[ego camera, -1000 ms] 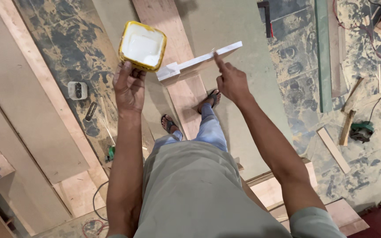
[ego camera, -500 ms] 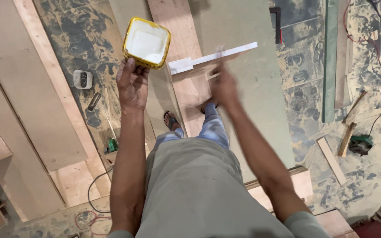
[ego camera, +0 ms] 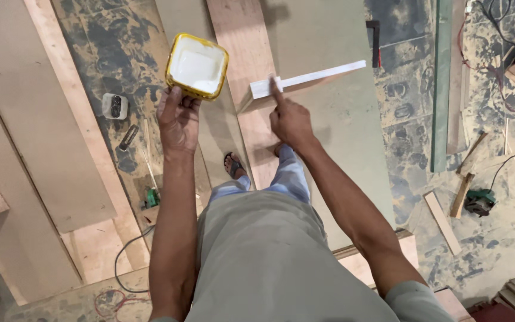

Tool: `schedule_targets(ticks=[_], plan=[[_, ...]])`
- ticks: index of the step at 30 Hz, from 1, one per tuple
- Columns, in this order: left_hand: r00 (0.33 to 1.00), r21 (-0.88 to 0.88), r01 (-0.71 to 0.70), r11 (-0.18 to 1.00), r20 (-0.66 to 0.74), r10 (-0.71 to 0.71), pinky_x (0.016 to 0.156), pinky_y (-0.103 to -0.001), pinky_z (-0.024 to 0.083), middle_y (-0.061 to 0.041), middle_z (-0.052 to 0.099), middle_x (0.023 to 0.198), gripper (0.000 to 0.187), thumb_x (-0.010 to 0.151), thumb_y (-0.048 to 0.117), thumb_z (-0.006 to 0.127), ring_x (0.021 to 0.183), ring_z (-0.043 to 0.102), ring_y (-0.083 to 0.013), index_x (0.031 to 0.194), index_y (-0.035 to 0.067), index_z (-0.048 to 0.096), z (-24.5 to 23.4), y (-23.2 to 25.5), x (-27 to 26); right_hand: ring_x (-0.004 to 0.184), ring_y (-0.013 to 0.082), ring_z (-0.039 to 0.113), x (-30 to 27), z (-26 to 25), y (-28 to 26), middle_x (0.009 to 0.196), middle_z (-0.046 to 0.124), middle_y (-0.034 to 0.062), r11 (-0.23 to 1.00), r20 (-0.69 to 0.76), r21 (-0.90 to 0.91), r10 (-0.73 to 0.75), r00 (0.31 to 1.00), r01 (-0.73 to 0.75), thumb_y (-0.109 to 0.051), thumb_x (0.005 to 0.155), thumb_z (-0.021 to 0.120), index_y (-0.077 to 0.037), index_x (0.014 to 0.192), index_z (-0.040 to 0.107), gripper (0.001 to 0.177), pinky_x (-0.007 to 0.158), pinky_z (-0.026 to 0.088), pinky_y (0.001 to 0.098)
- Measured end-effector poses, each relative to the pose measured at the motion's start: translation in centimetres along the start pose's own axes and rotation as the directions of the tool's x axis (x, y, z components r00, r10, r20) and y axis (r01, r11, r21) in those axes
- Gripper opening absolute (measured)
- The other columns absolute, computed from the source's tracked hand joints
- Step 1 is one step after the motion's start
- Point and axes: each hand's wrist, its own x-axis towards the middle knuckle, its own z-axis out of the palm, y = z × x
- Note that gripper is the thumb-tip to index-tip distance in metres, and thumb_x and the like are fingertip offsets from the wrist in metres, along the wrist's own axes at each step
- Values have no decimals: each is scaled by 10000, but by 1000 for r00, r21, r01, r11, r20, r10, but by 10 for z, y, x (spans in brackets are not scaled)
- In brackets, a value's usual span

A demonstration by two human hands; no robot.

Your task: The person applies a white adhesive from a yellow container onto a long wooden plank using their finger. They spread the glue along the length of the plank and then apply it to the edge of a larger wooden board.

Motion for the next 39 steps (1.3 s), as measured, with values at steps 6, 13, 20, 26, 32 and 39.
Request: schedule_targets(ticks=[6, 13, 20, 26, 32, 39], plan=[[999, 3, 48, 999, -4, -48, 973, -355, 503, -83, 661, 1148, 403, 963, 134, 775, 1037, 609, -186, 1286, -13, 585, -9, 19, 1, 693, 415, 678, 18, -4, 6, 775, 706, 206, 987, 2, -21, 159, 987, -159, -130, 829, 598, -125, 1658, 190, 924, 682, 542, 547], [999, 186, 34, 982, 26, -39, 1029, -353, 539, -98, 665, 1161, 399, 898, 58, 779, 1085, 647, -199, 1230, -15, 569, -1, 38, 22, 743, 323, 732, -17, -21, -65, 890, 747, 133, 975, -7, 170, -146, 989, 145, -141, 871, 588, -189, 1641, 285, 829, 707, 604, 472], [942, 600, -131, 789, 323, -90, 1007, -284, 549, -54, 605, 1136, 270, 995, -61, 668, 1091, 638, -136, 1209, 20, 524, 26, 81, 83, 727, 280, 746, 93, -124, -150, 984, 759, 77, 959, 329, 114, -283, 901, 260, -386, 870, 723, -249, 1583, 365, 809, 720, 576, 454], [857, 707, -390, 591, 513, -48, 1014, -288, 539, -50, 554, 1105, 272, 980, -132, 656, 1070, 622, -127, 1176, 6, 526, 71, 130, 178, 934, 388, 699, 227, -151, -206, 1037, 734, 173, 907, 390, -130, -325, 861, 401, -536, 785, 835, -129, 1440, 491, 845, 814, 552, 505], [856, 717, -431, 548, 517, -4, 996, -287, 570, -47, 582, 1099, 265, 971, -129, 668, 1052, 653, -124, 1148, 12, 530, 102, 167, 290, 801, 355, 741, 324, -174, -236, 811, 761, 139, 960, 428, 103, -278, 860, 259, -412, 796, 798, -176, 1519, 436, 842, 770, 562, 474], [926, 626, -245, 741, 378, -14, 975, -279, 548, -50, 617, 1108, 240, 995, -73, 666, 1055, 640, -124, 1171, 1, 520, 110, 166, 416, 552, 192, 657, 429, -196, -223, 682, 707, 100, 804, 476, 585, -234, 848, -107, -170, 833, 798, -86, 1461, 492, 704, 527, 528, 327]])
